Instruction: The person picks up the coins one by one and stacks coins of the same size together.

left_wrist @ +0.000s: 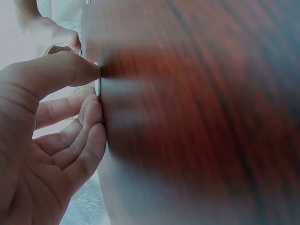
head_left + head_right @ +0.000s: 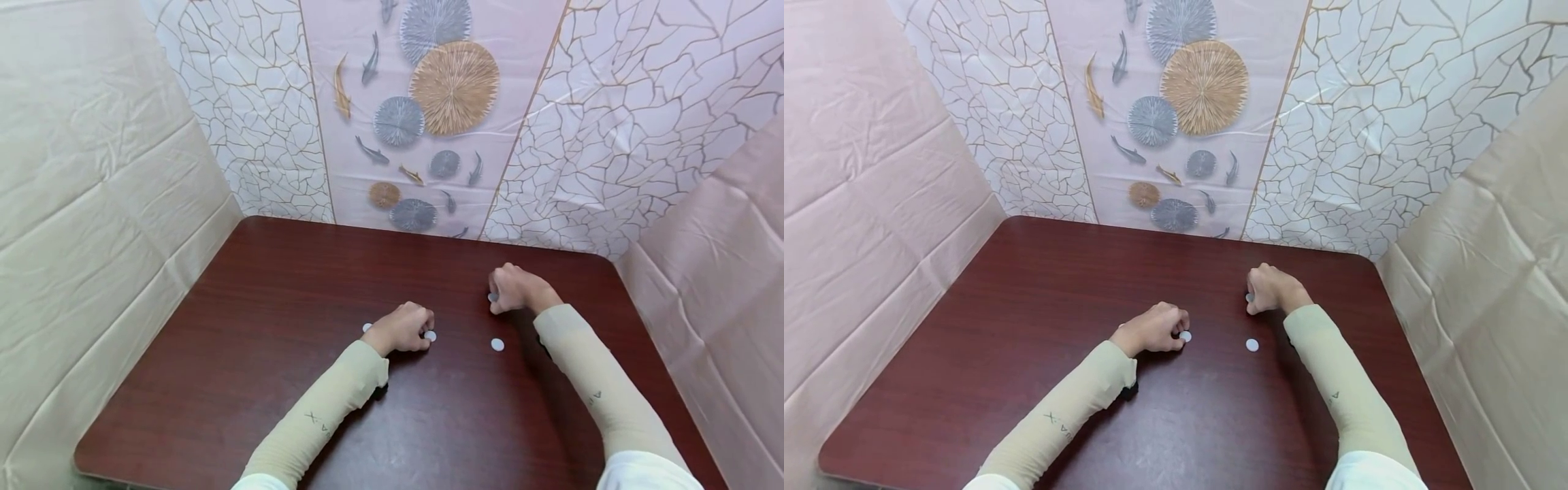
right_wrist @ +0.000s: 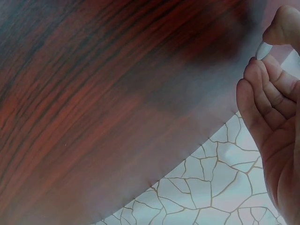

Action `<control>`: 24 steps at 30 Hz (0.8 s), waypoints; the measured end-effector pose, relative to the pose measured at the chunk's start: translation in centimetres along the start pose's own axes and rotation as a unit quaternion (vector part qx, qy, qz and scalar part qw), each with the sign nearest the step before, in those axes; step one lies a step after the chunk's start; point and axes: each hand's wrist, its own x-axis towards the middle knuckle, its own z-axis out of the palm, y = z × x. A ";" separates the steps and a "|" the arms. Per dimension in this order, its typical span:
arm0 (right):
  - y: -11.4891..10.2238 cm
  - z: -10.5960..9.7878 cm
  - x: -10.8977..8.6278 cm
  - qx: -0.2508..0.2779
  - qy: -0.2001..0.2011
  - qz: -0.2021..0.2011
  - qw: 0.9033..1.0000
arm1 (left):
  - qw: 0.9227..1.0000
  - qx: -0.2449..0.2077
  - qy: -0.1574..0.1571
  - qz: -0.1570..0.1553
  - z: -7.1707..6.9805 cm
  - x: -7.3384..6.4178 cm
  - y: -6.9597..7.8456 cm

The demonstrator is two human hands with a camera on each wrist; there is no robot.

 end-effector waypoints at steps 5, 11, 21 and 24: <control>-0.2 -0.4 -0.5 0.021 0.001 -0.003 1.000 | 1.000 -0.001 -0.002 -0.004 0.2 0.0 -0.1; -1.1 -0.9 -1.3 0.043 0.033 -0.042 0.998 | 1.000 -0.008 -0.004 -0.006 0.3 0.1 -0.2; -3.0 -1.0 -2.5 0.068 0.051 -0.073 0.994 | 1.000 -0.016 -0.013 -0.014 0.2 0.0 0.2; -3.8 -1.0 -2.9 0.077 0.051 -0.079 0.993 | 1.000 -0.022 -0.011 -0.014 0.2 0.0 0.2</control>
